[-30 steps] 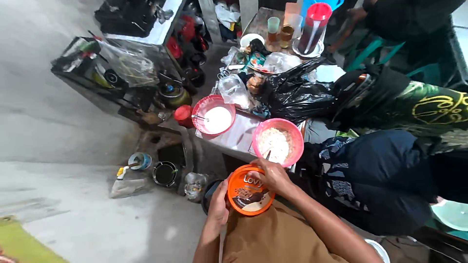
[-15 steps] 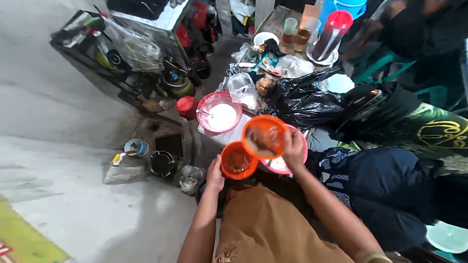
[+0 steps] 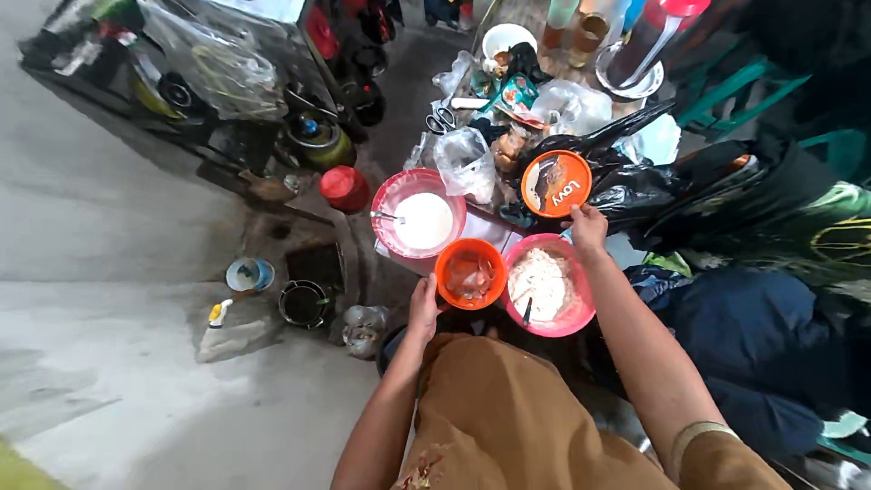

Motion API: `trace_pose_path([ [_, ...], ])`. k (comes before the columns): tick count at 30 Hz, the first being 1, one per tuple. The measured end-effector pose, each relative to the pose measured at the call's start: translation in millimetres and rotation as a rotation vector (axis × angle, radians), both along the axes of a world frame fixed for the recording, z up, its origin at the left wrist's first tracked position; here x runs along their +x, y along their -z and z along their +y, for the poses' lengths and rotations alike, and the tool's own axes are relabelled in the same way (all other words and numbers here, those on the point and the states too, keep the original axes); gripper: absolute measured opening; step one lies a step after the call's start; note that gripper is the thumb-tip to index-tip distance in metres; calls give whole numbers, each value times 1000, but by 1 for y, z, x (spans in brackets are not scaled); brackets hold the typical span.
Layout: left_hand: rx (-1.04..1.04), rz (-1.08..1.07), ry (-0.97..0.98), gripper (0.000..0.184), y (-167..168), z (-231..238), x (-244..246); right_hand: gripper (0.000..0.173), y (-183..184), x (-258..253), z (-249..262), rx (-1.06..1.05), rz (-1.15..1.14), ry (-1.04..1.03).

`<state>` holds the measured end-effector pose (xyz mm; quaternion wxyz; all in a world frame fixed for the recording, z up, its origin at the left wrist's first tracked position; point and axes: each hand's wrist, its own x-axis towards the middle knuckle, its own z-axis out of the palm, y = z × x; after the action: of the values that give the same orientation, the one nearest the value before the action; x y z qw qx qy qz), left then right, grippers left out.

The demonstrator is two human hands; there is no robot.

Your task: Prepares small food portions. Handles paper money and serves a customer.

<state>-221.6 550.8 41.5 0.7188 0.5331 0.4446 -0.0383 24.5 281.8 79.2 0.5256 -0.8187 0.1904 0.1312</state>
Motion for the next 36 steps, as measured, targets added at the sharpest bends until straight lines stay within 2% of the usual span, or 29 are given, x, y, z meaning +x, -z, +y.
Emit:
trace_pose_path([
  [3,439,50,195,41,-18,13,-5,51,12,-9,-3,33,-48,53],
  [5,711,-73,285,30,-37,13,-3,48,17,-20,-6,-30,-126,83],
  [7,719,-210,533,25,-55,10,16,43,14,-33,-2,-157,-206,71],
  [9,674,-179,946,32,-63,1,50,38,6,-48,8,-239,-227,56],
  [11,694,-70,1261,44,-49,-15,82,34,-2,-65,19,-247,-237,45],
  [13,730,70,1467,50,-29,-29,106,30,-7,-82,27,-215,-255,15],
  [15,768,128,1553,38,-21,-34,118,26,-7,-98,29,-145,-300,-20],
  [18,678,12,1437,30,-38,-16,119,21,-17,-120,26,-39,-317,-21],
  [21,467,-61,1283,39,-52,7,111,22,-28,-139,24,17,-275,3],
  [25,553,298,1384,76,-35,-20,114,23,-23,-153,29,75,-222,-10],
  [26,583,377,1412,78,-31,-31,120,23,-24,-153,32,84,-220,-10],
  [27,604,423,1441,70,-28,-40,125,23,-25,-153,35,89,-221,-9],
  [29,636,421,1494,42,-26,-50,133,22,-29,-152,37,102,-234,-4],
  [30,620,371,1490,38,-27,-49,132,22,-30,-153,36,108,-233,-1],
  [31,582,289,1437,37,-30,-45,129,22,-31,-155,34,114,-224,3],
  [33,461,97,1194,35,-42,-29,118,23,-30,-158,27,131,-191,11],
  [36,-25,-66,609,32,-72,-4,99,26,-33,-164,18,179,-115,-16],
])
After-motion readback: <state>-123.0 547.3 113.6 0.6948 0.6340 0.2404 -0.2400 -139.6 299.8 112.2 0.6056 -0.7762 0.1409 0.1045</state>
